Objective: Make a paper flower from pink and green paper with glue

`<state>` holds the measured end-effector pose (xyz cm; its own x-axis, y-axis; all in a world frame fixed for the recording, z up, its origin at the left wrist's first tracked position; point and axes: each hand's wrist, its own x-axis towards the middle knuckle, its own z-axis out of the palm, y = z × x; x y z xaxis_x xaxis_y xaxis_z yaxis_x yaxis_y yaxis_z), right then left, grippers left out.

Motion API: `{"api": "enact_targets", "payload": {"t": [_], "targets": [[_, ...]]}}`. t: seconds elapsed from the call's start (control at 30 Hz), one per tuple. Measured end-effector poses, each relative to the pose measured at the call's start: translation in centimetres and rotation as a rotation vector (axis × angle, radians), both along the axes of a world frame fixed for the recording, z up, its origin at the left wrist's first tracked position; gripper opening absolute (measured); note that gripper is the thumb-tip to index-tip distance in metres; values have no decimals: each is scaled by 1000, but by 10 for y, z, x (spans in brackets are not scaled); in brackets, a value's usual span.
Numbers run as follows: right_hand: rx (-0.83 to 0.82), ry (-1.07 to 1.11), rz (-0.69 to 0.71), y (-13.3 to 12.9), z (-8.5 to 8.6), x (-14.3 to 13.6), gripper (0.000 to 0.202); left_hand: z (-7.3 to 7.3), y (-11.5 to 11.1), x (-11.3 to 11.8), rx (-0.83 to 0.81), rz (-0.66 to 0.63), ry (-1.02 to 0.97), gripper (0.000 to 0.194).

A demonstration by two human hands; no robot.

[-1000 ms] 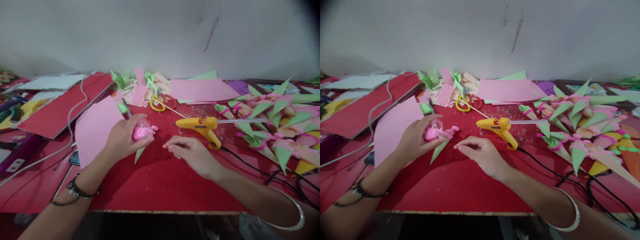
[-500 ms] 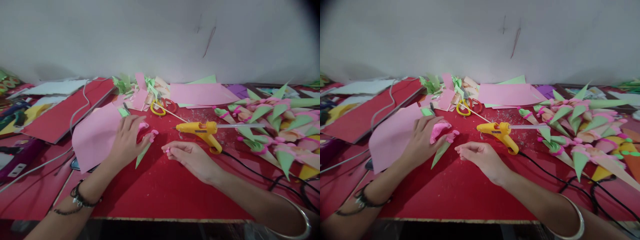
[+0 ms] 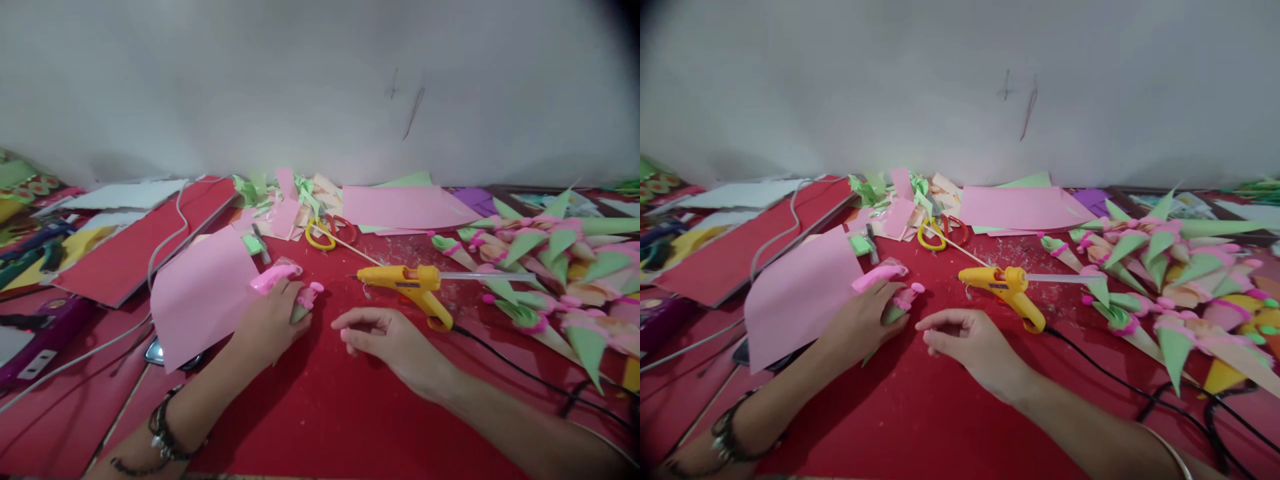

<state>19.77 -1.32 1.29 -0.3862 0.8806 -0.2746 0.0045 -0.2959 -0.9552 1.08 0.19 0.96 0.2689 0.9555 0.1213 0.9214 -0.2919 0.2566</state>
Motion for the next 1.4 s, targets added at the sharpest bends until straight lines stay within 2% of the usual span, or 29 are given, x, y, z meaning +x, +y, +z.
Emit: {"api": "enact_targets", "payload": {"t": [0.1,0.17,0.27,0.4,0.53,0.63,0.73,0.97,1.1,1.4], "targets": [[31,-28,14,-1,2,0,12,5,0,1,-60,25,-151,32],[50,-3,18,-1,2,1,11,9,-1,3,-132,-8,-317,32],[80,55,3,-1,2,1,15,13,-3,6,-382,-66,-623,33],[107,21,-47,-2,4,0,10,11,-5,10,-692,-70,-1022,33],[111,40,-63,-2,6,0,13,6,-6,12,-831,-40,-1295,27],[127,67,-86,0,5,1,10,6,-9,15,-910,-45,-1416,22],[170,66,-111,1,2,1,9,8,-11,18,-937,-60,-1432,19],[167,48,-90,0,3,1,11,5,-15,17,-813,-53,-1242,24],[200,-2,-127,-2,7,2,7,3,-15,19,-812,-80,-1210,26],[219,6,-130,0,6,1,10,10,-14,19,-769,-162,-1143,22]]}}
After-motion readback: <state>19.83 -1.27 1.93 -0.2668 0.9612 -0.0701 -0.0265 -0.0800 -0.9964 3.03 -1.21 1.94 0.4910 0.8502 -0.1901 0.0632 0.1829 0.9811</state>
